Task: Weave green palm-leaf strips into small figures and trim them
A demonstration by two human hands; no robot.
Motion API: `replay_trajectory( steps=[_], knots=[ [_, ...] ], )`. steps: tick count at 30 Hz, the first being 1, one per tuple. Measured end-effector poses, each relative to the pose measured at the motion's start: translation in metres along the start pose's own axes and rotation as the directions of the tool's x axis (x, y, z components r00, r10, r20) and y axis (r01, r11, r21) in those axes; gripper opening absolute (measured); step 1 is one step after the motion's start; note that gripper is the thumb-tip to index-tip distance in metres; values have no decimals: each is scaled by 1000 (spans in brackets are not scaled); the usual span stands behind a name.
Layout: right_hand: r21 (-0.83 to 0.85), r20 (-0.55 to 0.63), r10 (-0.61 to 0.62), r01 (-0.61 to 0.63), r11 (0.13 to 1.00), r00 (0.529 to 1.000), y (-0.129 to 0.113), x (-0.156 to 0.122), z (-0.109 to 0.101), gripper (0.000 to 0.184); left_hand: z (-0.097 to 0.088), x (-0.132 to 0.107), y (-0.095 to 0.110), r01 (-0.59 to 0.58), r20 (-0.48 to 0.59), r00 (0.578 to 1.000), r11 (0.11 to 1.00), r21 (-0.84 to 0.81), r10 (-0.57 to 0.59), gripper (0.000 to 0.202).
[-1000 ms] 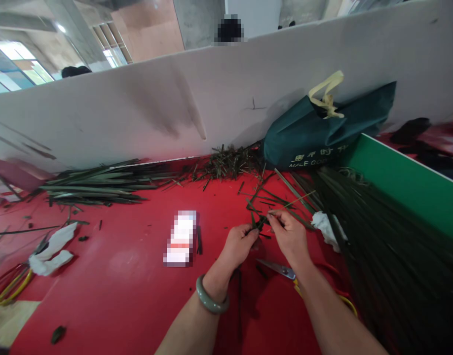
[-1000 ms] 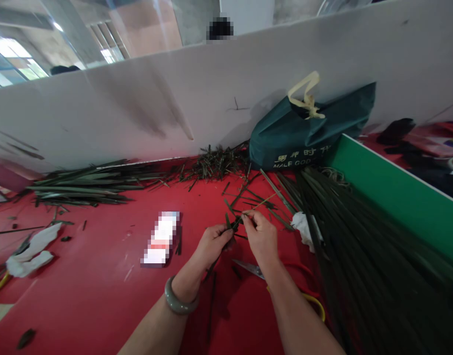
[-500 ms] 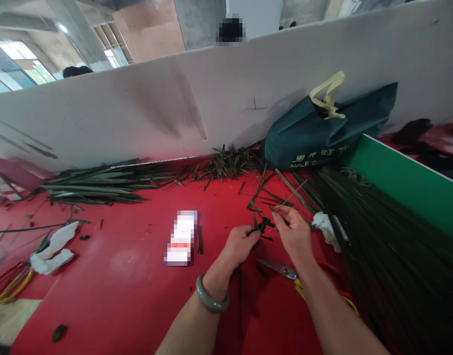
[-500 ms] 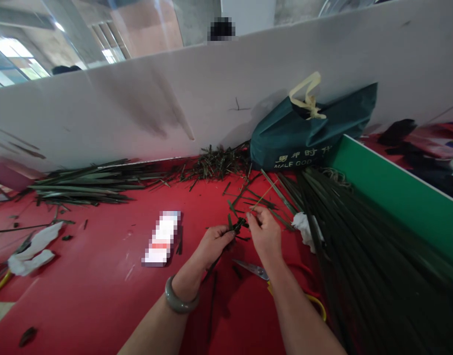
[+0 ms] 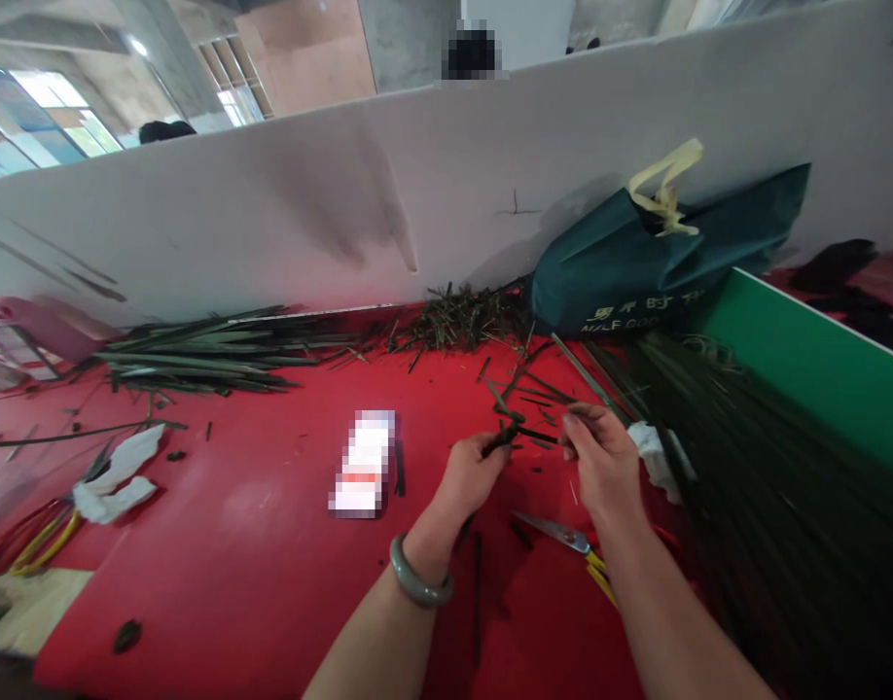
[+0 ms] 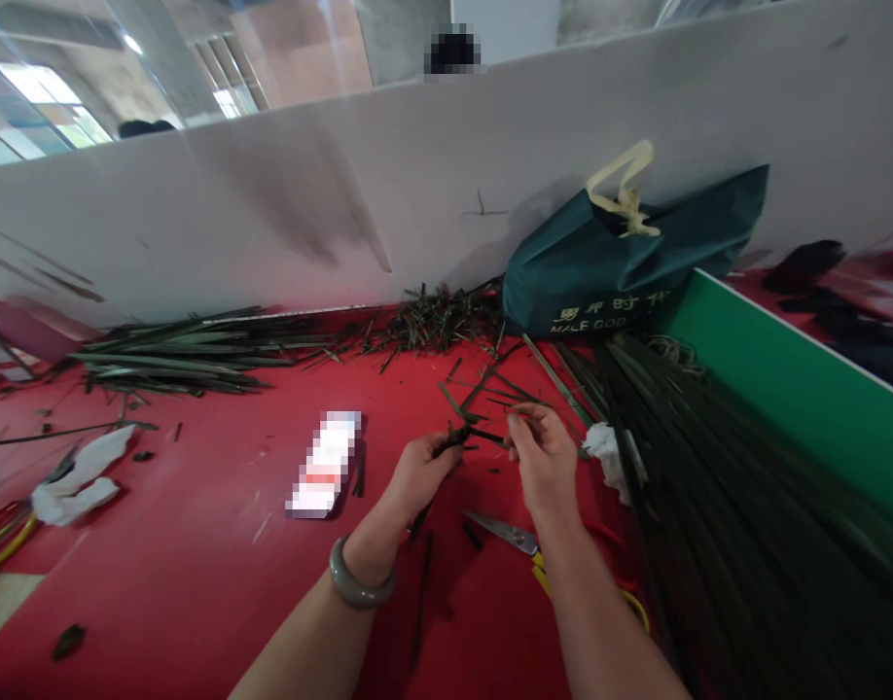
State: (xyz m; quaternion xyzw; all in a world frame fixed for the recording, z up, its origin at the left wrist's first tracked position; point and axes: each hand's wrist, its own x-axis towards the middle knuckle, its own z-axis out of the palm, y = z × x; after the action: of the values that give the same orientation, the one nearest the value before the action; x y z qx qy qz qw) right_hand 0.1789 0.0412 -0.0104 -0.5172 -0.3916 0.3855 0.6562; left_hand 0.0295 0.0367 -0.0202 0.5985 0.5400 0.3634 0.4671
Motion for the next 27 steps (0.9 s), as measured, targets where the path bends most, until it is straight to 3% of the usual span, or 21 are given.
replay_trajectory(
  steps=[6, 11, 15, 19, 23, 27],
  knots=[
    [215, -100, -1, 22, 976, 995, -12, -1, 1, 12, -15, 4, -1, -71, -295, 953, 997, 29, 77, 27],
    [132, -152, 17, 3, 991, 988, -1, 4, -2, 16, -32, 5, 2, -44, -473, 881, 998, -38, 21, 31],
    [-238, 52, -13, 25, 971, 999, 12, 6, -4, 20, -43, 4, 6, -51, -543, 840, 997, -57, 11, 26],
    [-567, 309, -30, 209, 797, 951, 19, 4, -5, 20, -50, 4, 7, -66, -596, 803, 996, -58, 19, 24],
    [-678, 448, -40, 369, 635, 893, 28, 0, -1, 21, -50, 4, 9, -97, -610, 792, 988, -123, 2, 25],
    [-636, 595, -70, 523, 567, 800, 32, -11, 8, 24, -47, 3, 9, -91, -587, 809, 990, -105, 12, 17]
  ],
)
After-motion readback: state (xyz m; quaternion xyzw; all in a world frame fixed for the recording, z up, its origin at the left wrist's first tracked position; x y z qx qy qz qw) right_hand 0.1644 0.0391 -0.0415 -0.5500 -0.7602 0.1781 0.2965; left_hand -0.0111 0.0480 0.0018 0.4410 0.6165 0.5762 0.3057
